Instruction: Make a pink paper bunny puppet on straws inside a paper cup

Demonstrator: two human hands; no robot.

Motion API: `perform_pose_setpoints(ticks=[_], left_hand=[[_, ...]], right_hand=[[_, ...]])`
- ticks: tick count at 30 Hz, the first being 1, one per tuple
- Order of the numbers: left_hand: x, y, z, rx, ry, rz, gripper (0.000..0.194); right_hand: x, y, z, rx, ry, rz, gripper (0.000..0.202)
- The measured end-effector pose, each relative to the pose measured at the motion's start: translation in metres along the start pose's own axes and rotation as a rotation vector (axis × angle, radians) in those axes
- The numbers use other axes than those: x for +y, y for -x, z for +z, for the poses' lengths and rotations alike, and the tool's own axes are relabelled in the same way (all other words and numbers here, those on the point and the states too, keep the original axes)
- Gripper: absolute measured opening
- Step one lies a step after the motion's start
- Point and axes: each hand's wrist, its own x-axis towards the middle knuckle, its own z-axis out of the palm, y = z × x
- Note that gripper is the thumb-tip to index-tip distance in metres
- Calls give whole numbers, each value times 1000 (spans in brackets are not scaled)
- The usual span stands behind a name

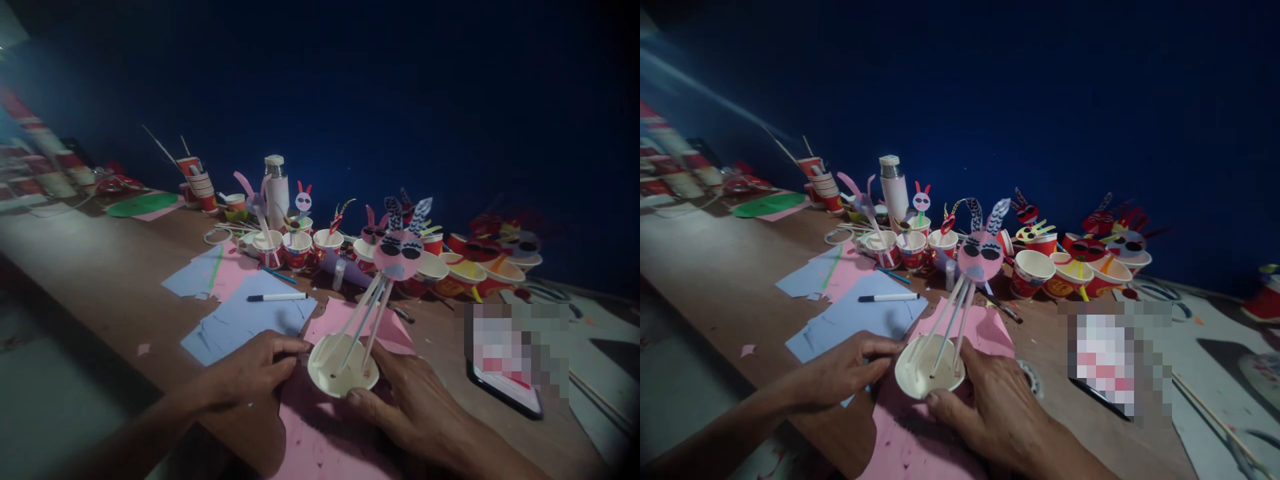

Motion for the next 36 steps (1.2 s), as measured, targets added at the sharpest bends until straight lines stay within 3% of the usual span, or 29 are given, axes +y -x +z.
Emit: perform_pose_setpoints(ticks=[9,13,18,20,25,30,36], left_hand=[[-27,-1,4,72,-663,141,20],[-25,-1,9,118,-755,168,20],[-12,5,12,260,-544,108,47],[-9,5,15,247,-370,30,50],[-7,-6,22,193,21,-119,34],[-9,-10,18,193,70,-158,16],[-9,-10,12,150,101,-177,23]], right_hand=[[7,-2,1,-32,167,13,36],[11,-1,6,-30,253,45,43],[11,-1,8,-36,244,58,43],[10,-1,8,-27,212,53,42],[4,1,3,-17,72,42,32],[-1,3,0,-31,-37,87,27],[5,2,-3,-40,6,42,41]])
